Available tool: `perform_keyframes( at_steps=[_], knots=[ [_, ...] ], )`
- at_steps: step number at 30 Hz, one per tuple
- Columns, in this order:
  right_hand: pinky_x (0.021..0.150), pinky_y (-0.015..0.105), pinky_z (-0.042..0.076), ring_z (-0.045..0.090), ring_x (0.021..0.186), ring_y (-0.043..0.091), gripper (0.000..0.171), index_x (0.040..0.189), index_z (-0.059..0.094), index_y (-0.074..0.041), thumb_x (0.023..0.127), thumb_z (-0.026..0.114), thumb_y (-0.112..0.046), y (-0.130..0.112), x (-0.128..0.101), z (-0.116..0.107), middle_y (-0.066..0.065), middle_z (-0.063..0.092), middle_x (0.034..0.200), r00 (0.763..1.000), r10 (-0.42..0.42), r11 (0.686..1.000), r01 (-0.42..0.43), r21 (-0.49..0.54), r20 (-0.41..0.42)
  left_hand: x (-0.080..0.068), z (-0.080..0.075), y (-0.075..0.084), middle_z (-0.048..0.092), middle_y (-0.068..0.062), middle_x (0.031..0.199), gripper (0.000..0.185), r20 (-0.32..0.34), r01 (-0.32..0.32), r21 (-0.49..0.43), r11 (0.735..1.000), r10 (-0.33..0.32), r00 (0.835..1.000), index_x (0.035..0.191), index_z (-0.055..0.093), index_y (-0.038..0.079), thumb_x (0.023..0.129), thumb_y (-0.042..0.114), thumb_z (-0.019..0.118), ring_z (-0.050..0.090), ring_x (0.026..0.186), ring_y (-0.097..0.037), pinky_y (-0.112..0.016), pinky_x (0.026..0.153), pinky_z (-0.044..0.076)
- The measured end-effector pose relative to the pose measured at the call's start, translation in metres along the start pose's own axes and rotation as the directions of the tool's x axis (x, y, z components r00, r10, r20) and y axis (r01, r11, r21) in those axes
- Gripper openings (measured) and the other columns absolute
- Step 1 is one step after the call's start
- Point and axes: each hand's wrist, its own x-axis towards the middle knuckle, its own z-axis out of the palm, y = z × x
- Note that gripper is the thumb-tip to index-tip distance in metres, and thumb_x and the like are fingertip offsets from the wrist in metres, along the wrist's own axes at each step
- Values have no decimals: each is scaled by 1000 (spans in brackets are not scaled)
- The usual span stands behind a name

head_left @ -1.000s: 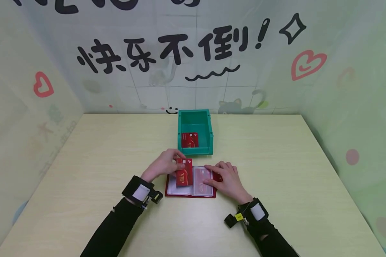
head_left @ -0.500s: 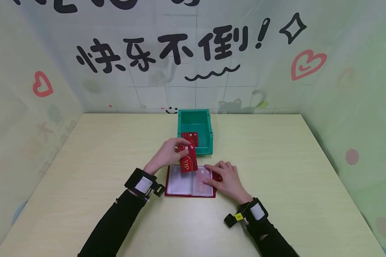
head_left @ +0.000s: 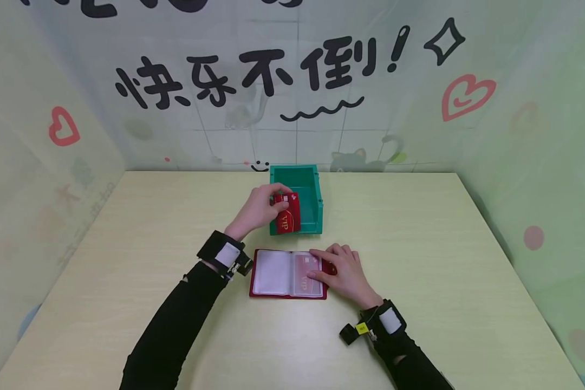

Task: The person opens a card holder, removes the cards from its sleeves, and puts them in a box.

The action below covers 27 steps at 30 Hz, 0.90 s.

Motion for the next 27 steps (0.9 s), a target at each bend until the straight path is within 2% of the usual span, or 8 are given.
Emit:
perform_keyframes(
  at_steps=[8,12,16,18,20,24,27],
  knots=[
    [87,38,32,45,102,20,55,134,66,-21,84,80,-40,-1,-1,-1,3,56,100,1000,7,1000,-7,1,9,18,-1,8,68,-18,123,31,-31,-5,77,997,7,999,131,61,5,101,12,60,62,100,-31,-43,88,60],
    [87,38,32,45,103,20,56,134,66,-21,84,80,-41,-1,-1,-2,3,56,100,1000,12,1000,-12,-2,13,24,3,10,67,-18,125,31,-15,-7,128,992,9,1000,132,59,4,102,11,58,63,101,-30,-42,90,60],
    [87,38,32,45,103,19,56,134,66,-22,84,80,-42,0,-1,-1,2,55,100,1000,12,1000,-12,-5,14,30,10,7,67,-18,125,28,4,-44,201,979,44,999,130,59,2,103,9,54,63,102,-29,-41,92,59],
    [87,38,32,45,103,20,56,134,66,-22,83,80,-42,0,-2,0,2,55,99,1000,9,1000,-9,-6,11,32,15,5,68,-17,123,27,6,-61,257,965,61,998,129,59,3,103,8,54,65,100,-29,-41,92,59],
    [87,38,31,45,102,20,56,133,66,-22,83,80,-42,1,-2,0,2,55,99,1000,5,1000,-5,-8,9,33,18,3,71,-16,120,26,4,-65,317,946,68,998,129,59,4,103,9,54,67,101,-29,-43,101,53],
    [87,38,31,45,102,19,56,133,66,-21,83,80,-42,0,-2,0,2,55,99,1000,4,1000,-4,-7,10,34,24,2,75,-12,110,27,2,-56,439,897,62,998,128,61,8,102,11,57,69,107,-28,-55,118,32],
    [87,38,31,45,102,20,56,134,66,-22,84,79,-42,0,-1,-1,1,55,99,1000,4,1000,-4,-8,14,36,27,1,75,-10,106,26,-2,-40,519,854,48,999,125,65,9,99,9,62,64,114,-29,-61,122,17]
  ],
)
